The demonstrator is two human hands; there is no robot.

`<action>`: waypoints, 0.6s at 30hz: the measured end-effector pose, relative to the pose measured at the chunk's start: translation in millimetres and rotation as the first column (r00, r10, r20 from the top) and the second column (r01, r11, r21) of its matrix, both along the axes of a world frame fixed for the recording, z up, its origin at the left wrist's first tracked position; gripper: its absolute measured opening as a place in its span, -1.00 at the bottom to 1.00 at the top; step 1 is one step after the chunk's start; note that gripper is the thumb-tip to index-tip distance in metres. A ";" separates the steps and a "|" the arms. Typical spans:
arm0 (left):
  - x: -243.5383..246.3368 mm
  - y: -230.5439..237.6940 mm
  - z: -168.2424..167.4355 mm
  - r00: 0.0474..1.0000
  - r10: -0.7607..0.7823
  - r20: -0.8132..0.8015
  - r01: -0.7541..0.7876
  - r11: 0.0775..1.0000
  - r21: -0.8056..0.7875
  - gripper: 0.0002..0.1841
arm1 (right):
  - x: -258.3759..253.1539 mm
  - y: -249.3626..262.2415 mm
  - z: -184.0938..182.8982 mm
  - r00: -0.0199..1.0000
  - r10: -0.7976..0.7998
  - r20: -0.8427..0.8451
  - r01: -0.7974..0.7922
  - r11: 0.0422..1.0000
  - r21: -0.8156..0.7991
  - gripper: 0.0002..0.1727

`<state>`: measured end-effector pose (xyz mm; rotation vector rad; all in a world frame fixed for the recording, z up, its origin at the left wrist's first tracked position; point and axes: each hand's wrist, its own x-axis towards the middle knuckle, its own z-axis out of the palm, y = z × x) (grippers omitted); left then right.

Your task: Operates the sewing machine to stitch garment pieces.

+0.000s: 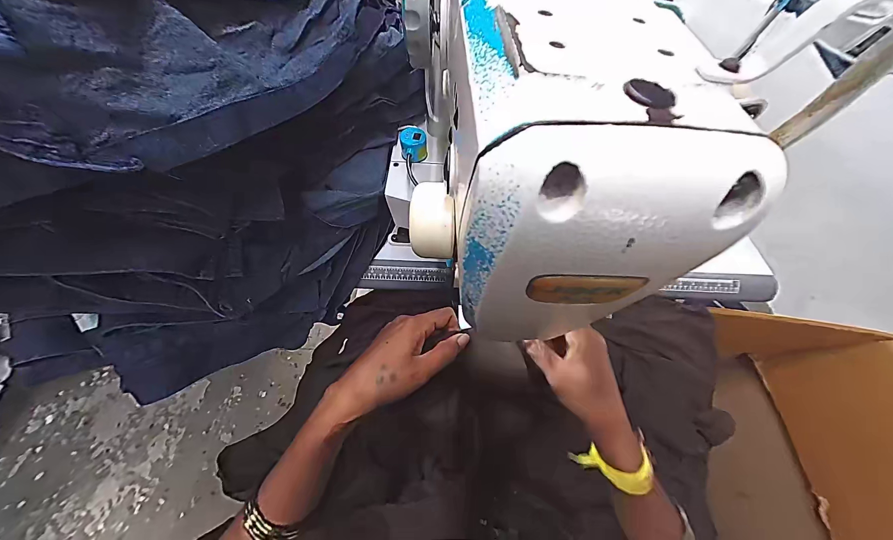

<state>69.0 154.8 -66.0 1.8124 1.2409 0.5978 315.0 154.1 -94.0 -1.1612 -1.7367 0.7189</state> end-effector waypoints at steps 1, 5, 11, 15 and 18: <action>-1.5 -4.2 -2.9 1.000 -0.027 0.016 0.027 1.000 0.008 -0.70 | -1.1 14.0 -1.2 0.998 0.041 -0.039 -0.041 0.999 -0.007 -0.65; -9.5 -38.9 -26.9 0.984 -0.091 0.153 0.081 0.994 0.072 -0.68 | -14.4 32.9 8.5 0.980 0.100 -0.172 -0.131 0.976 -0.174 -0.55; 7.1 -58.3 -28.6 0.944 -0.119 0.307 0.082 0.988 0.129 -0.69 | -15.4 32.0 8.3 0.980 0.092 -0.175 -0.130 0.966 -0.225 -0.51; 6.7 -35.7 -13.6 0.965 0.135 0.223 -0.148 0.988 0.043 -0.79 | 10.5 17.8 9.8 0.951 0.227 -0.208 -0.293 0.874 -0.387 -0.48; 3.3 -20.0 -7.0 0.978 0.153 0.143 -0.146 0.988 -0.058 -0.80 | 9.9 -9.5 4.8 0.958 0.223 -0.179 -0.276 0.882 -0.381 -0.58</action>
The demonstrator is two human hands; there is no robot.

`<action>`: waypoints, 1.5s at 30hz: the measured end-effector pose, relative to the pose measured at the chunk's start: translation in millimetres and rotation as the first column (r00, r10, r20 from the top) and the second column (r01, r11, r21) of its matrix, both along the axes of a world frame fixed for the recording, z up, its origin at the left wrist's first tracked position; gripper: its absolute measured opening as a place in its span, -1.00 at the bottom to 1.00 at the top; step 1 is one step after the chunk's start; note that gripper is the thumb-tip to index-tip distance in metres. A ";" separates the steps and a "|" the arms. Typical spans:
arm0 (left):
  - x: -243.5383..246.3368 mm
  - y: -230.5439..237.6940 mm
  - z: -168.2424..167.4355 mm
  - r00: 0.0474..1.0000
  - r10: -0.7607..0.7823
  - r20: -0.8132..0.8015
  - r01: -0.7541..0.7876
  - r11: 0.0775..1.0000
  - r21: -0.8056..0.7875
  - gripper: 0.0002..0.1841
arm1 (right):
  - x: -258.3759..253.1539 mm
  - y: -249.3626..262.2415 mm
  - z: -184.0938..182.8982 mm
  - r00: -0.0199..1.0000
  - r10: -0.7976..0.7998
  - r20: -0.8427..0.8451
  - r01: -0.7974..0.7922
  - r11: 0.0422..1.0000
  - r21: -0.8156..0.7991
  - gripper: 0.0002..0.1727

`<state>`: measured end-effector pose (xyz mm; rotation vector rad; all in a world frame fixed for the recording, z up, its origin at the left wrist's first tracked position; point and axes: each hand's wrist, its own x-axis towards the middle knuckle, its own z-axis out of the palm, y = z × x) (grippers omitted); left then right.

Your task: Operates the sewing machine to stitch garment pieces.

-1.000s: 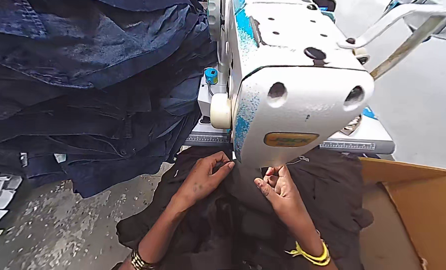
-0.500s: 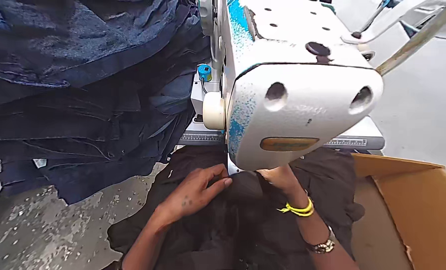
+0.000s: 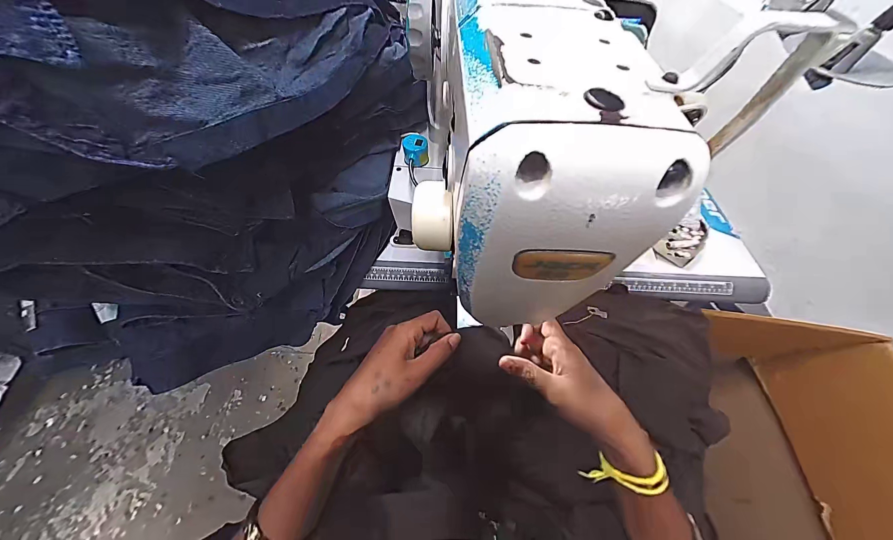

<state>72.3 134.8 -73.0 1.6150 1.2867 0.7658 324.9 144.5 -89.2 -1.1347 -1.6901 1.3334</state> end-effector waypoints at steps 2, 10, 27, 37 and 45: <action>1.8 13.8 2.1 1.000 -0.020 -0.020 0.019 0.999 -0.032 -0.80 | -8.5 -8.6 -4.9 0.994 -0.093 -0.062 0.096 0.994 0.046 -0.71; 8.8 37.9 20.1 0.978 0.011 -0.208 -0.003 0.999 0.039 -0.78 | -18.8 0.9 -4.7 0.958 -0.257 -0.125 0.268 0.960 0.082 -0.76; 9.0 25.4 -10.8 0.998 0.059 0.023 -0.060 0.998 0.025 -0.83 | 52.4 126.4 -15.9 0.476 -0.575 0.666 -0.076 0.727 0.682 -0.58; 13.2 21.5 -19.6 0.987 0.100 0.126 -0.104 0.994 0.024 -0.86 | 61.1 90.9 -17.7 0.667 -0.686 0.291 0.271 0.587 0.763 -0.79; 16.1 22.8 -21.4 0.985 0.163 0.064 -0.167 0.984 0.060 -0.85 | 42.5 62.6 8.7 0.785 -0.601 0.152 0.363 0.644 0.673 -0.82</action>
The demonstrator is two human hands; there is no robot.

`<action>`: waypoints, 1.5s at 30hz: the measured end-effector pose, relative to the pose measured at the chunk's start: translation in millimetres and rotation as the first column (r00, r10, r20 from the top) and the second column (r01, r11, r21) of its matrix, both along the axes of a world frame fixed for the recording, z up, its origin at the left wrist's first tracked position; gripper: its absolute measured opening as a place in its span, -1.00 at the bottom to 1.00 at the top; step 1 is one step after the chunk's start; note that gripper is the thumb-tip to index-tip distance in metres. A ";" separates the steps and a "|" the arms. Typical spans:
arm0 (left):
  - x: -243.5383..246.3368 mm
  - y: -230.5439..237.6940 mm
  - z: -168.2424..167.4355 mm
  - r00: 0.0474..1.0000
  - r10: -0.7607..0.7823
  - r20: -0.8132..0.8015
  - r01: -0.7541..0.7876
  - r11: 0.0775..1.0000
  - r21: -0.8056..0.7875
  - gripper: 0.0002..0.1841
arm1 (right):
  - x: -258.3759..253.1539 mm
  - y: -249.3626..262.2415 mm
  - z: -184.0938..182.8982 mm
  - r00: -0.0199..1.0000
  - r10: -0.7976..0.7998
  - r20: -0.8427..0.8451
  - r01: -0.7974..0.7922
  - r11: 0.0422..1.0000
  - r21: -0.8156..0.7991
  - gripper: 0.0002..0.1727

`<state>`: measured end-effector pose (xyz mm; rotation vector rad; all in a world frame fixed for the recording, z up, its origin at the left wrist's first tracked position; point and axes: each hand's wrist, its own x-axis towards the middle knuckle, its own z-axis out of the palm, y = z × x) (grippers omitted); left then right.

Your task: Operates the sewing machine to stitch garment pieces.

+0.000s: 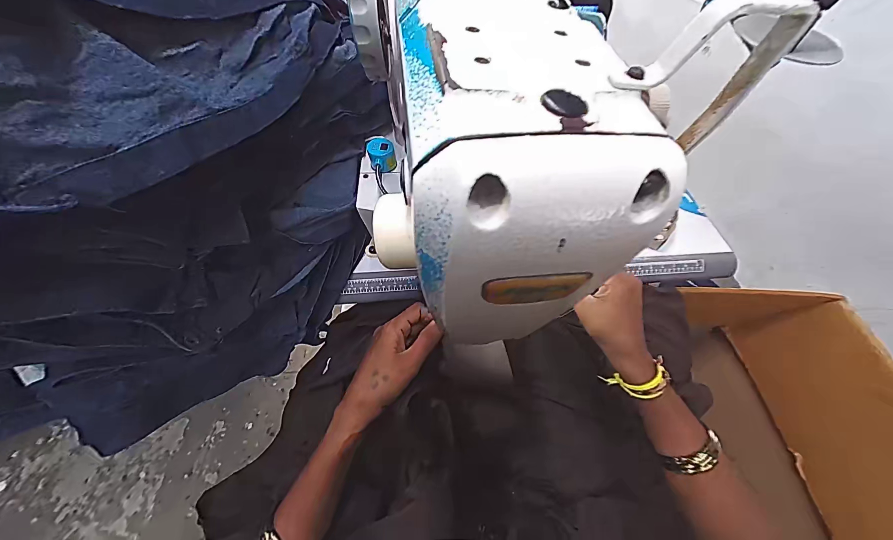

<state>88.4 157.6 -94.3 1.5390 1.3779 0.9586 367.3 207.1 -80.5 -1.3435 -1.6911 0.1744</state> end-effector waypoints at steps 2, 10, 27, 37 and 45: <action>1.8 -9.6 -4.0 0.992 0.014 -0.126 0.002 0.992 0.128 -0.75 | -13.4 -2.6 3.3 0.997 0.050 0.051 -0.052 0.998 0.029 -0.83; -20.0 -58.8 -5.2 0.914 -0.264 -0.307 0.372 0.849 0.375 -0.64 | -64.9 -22.0 4.1 0.762 0.275 0.587 -0.540 0.769 0.342 -0.71; -7.5 4.7 26.4 0.991 -0.119 -0.067 0.113 0.991 -0.075 -0.83 | -53.4 -100.0 -46.8 0.890 0.339 0.304 -0.424 0.861 0.283 -0.60; -9.7 20.8 32.0 0.995 -0.090 -0.037 0.089 0.996 -0.023 -0.84 | -55.2 -88.7 -46.6 0.905 0.336 0.260 -0.403 0.872 0.277 -0.57; -30.7 -14.2 -31.1 0.763 0.169 0.624 0.088 0.929 -0.358 -0.65 | 86.9 23.8 -28.0 0.878 -0.198 0.437 0.243 0.969 -0.049 -0.56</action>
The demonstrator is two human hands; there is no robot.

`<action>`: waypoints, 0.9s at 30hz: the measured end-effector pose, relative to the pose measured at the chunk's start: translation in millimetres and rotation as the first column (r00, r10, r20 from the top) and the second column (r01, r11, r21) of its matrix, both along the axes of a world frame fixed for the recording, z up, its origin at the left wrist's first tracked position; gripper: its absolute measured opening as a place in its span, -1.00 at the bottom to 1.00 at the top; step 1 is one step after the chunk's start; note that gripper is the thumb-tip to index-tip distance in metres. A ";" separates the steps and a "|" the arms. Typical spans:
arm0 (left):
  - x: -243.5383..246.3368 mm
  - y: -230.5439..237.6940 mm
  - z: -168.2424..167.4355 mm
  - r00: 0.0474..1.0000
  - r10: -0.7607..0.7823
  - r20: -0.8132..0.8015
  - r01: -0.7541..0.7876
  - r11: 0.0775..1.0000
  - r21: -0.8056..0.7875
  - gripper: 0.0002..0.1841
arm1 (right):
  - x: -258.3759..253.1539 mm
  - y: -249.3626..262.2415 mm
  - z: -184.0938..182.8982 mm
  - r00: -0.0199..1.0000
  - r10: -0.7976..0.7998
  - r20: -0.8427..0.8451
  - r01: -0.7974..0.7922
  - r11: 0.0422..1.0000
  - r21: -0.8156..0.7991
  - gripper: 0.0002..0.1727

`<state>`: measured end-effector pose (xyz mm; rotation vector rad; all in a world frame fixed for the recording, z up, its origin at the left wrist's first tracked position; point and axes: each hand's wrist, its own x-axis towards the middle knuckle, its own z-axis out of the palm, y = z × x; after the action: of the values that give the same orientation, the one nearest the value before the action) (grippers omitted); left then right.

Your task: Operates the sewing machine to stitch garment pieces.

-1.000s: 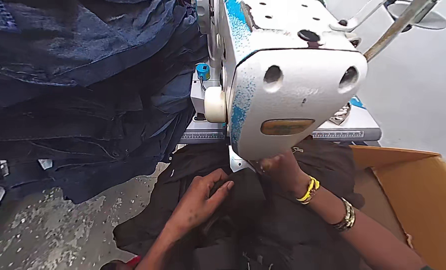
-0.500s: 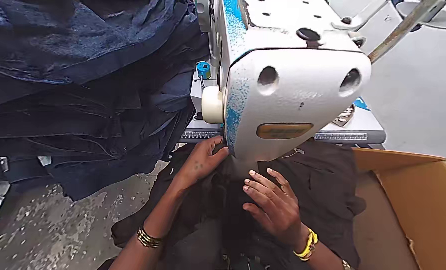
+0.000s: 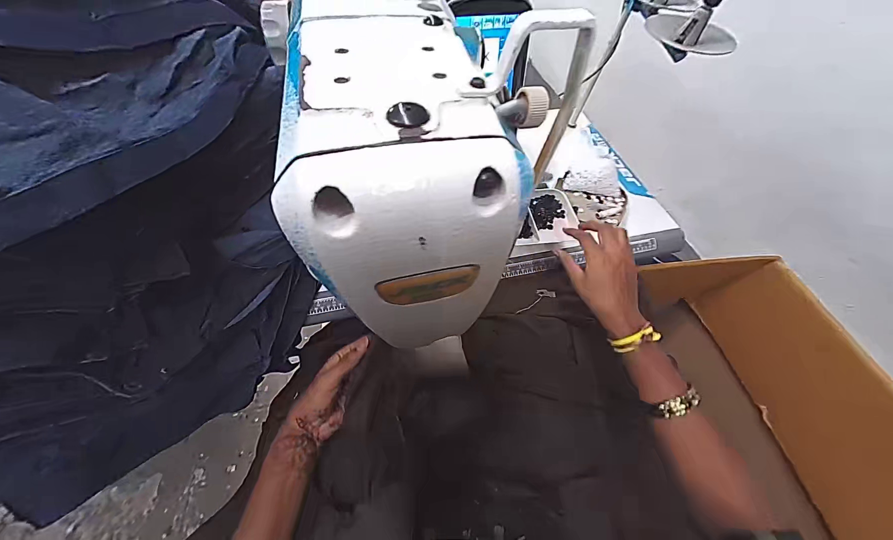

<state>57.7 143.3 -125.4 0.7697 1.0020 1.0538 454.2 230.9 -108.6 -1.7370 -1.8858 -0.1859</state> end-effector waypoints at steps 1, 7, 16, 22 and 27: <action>1.0 -4.9 -7.6 0.999 -0.021 0.040 0.020 1.000 0.015 -0.66 | 11.2 12.7 -2.1 0.999 -0.010 0.033 0.010 1.000 -0.023 -0.54; -4.6 -11.5 -24.5 0.996 0.031 0.083 -0.030 0.999 -0.011 -0.68 | 24.0 45.2 -17.3 0.990 0.066 0.125 -0.054 0.994 -0.100 -0.51; -12.1 -6.1 -13.9 0.999 0.047 0.026 -0.048 0.997 0.057 -0.71 | 36.1 19.4 -14.5 0.994 0.095 -0.049 -0.088 0.988 0.131 -0.87; 19.5 -24.0 6.1 0.931 0.234 -0.279 -0.105 0.906 0.411 -0.80 | -47.0 -17.8 23.2 0.893 0.258 -0.369 -0.235 0.966 0.106 -0.85; 53.9 -80.0 22.0 0.685 -0.173 -0.708 0.707 0.391 0.589 -0.73 | -133.1 -54.2 27.2 0.765 0.633 0.118 -0.632 0.702 0.327 -0.83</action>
<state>111.6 63.3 -103.4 2.1722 0.5690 0.7518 321.1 176.7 -81.3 -0.7774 -2.1743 -0.2296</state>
